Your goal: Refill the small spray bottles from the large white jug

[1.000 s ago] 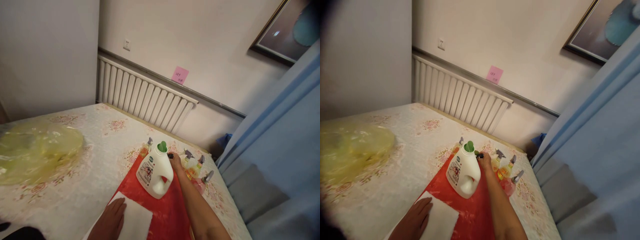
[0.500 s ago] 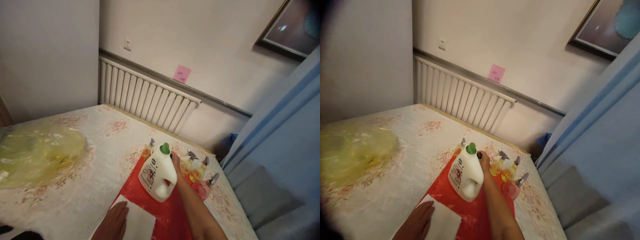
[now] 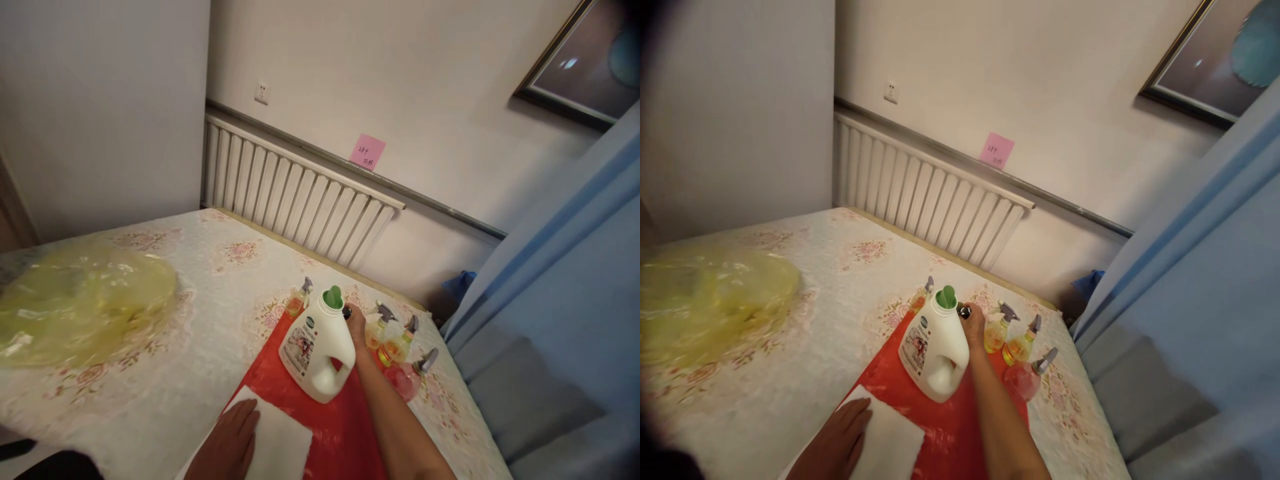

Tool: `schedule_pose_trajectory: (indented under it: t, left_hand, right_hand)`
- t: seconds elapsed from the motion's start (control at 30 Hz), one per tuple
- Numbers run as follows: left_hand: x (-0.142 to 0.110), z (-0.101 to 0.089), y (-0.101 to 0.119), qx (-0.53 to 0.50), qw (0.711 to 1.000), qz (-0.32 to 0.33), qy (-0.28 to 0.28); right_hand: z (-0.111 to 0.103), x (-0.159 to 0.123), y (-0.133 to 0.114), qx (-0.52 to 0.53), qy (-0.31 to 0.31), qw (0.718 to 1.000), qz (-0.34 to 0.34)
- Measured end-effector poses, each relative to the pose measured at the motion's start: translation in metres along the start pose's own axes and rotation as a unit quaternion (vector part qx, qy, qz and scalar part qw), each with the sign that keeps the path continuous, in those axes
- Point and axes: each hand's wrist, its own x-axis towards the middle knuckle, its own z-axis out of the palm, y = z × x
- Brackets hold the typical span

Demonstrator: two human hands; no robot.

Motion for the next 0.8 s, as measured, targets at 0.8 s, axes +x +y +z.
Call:
schedule_pose_trajectory:
  t: [0.8]
  left_hand:
    - [0.02,-0.018,0.012,-0.094,0.99,-0.033,-0.098]
  right_hand:
    - [-0.16,-0.22,-0.041,-0.07,0.116,0.982,0.134]
